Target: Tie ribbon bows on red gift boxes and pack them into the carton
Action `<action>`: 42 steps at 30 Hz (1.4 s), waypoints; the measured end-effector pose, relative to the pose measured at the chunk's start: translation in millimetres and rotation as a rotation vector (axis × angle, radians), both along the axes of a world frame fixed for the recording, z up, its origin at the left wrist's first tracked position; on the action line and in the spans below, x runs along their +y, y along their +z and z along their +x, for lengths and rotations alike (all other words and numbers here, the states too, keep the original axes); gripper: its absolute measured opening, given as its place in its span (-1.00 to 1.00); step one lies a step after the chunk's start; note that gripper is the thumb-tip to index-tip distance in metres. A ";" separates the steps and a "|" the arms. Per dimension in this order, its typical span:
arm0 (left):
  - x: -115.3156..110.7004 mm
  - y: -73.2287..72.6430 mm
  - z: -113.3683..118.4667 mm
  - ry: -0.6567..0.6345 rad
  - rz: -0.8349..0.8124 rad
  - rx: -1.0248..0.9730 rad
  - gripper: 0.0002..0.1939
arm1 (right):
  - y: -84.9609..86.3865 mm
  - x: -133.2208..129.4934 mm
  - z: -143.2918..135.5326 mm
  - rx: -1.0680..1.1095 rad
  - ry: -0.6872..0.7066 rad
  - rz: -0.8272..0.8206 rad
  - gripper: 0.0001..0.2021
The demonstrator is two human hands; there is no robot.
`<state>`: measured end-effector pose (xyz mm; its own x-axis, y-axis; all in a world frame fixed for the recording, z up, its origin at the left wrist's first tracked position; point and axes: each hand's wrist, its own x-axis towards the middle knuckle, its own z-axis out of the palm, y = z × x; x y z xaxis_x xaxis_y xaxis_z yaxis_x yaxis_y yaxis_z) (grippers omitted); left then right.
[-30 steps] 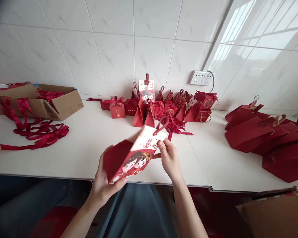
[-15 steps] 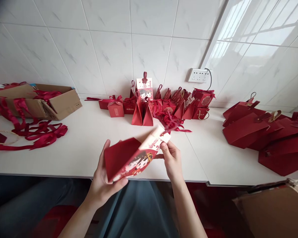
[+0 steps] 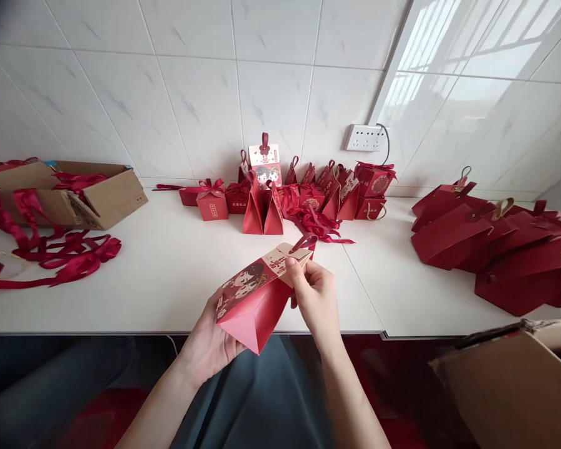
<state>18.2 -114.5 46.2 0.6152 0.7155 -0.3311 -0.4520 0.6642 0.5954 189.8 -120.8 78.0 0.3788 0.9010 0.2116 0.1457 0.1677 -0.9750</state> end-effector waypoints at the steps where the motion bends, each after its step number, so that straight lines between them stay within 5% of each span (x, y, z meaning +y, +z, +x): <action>1: -0.2 -0.5 0.1 0.008 0.019 0.007 -0.47 | -0.8 -0.3 0.5 0.007 0.009 0.001 -0.53; 11: -3.8 -9.9 -1.2 0.133 0.210 0.033 -0.58 | -6.5 -1.8 9.3 0.124 0.008 0.102 -0.64; 17: -8.3 -10.6 0.5 0.143 0.399 -0.045 -0.39 | -9.7 -8.1 15.0 0.061 0.010 0.213 -0.70; 22: -9.4 -9.7 -3.8 0.206 0.578 0.090 -0.21 | -18.7 -7.1 17.9 0.105 0.033 0.199 -0.73; 28: -12.7 0.1 -10.5 0.345 0.819 0.290 -0.34 | -38.1 -3.1 21.4 0.216 0.103 0.139 -0.74; 34: -21.9 14.4 -6.9 0.458 0.811 0.334 -0.33 | -50.7 -1.5 15.9 0.233 0.110 0.116 -0.77; 42: -16.9 6.4 -16.4 0.500 0.666 0.227 -0.31 | -39.7 -6.1 -1.7 0.207 0.150 0.189 -0.77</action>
